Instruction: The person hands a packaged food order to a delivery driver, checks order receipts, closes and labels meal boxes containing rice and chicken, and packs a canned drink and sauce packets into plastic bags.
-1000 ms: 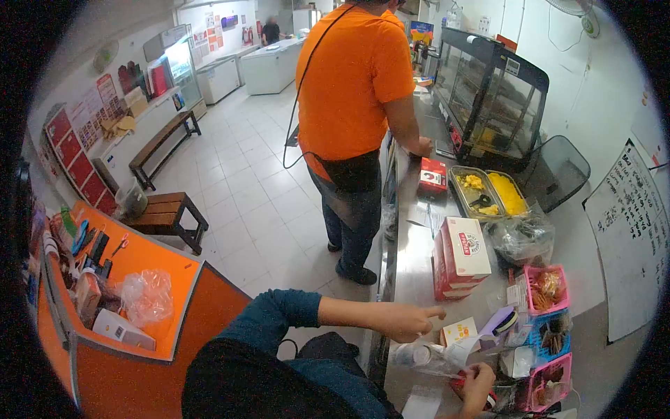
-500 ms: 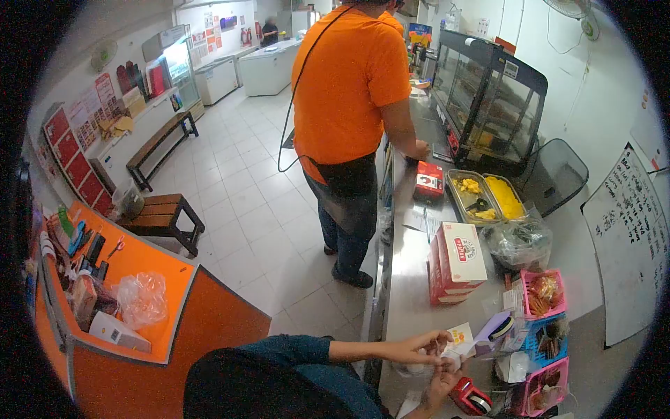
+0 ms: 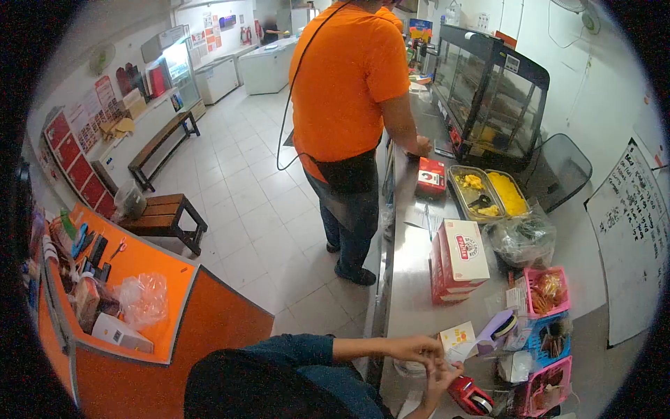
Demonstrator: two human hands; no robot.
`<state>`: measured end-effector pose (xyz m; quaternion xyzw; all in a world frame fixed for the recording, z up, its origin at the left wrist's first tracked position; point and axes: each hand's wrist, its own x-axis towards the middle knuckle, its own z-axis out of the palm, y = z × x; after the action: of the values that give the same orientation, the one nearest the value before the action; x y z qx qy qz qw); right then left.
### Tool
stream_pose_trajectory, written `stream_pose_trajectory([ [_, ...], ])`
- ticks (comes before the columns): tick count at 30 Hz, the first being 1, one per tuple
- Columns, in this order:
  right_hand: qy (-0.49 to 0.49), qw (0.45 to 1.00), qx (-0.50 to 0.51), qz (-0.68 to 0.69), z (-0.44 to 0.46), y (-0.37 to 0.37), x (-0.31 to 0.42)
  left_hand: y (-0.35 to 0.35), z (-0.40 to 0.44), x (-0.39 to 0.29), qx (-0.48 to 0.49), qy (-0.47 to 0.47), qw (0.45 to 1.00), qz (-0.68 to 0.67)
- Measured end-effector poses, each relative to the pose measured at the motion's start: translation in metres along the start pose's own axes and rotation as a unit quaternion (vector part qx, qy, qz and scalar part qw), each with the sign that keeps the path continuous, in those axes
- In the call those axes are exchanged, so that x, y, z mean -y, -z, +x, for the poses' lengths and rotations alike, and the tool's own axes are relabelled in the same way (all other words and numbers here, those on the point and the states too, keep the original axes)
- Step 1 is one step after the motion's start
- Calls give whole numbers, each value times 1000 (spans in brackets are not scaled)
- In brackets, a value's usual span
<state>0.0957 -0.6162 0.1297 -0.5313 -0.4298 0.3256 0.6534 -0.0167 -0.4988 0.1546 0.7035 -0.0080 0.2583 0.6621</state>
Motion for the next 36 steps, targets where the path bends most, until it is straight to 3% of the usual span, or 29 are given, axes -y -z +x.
stream_pose_trajectory([
  [2, -50, 996, -6, 71, -3, 14, -10, 8, 2, -14, 63, 35, 993, 93],
  [6, -5, 999, -27, 41, -2, 13, -17, 9, 5, -11, 103, 31, 974, 200],
  [9, -31, 996, -75, 22, -2, 16, -25, -4, 3, 6, -11, -124, 941, 316],
  [12, -50, 996, -72, 26, -1, 15, -17, -6, 0, 15, -64, -180, 907, 376],
  [17, -57, 994, -21, -94, 1, 33, -33, -9, -7, 27, -103, -221, 889, 387],
  [20, -12, 998, 10, -65, -1, 28, -23, -5, -8, 11, -120, -206, 889, 390],
  [23, -38, 998, -21, 34, -2, 15, -11, -9, -13, 11, -125, -185, 901, 373],
  [30, -94, 995, -22, 16, -3, 25, -7, -18, -15, 18, -128, -186, 939, 261],
  [33, -80, 995, -54, -17, -3, 33, -9, -13, -16, 22, -104, -109, 974, 171],
  [36, -52, 993, -89, -65, -2, 38, -23, -9, -24, 19, -92, -125, 955, 252],
])
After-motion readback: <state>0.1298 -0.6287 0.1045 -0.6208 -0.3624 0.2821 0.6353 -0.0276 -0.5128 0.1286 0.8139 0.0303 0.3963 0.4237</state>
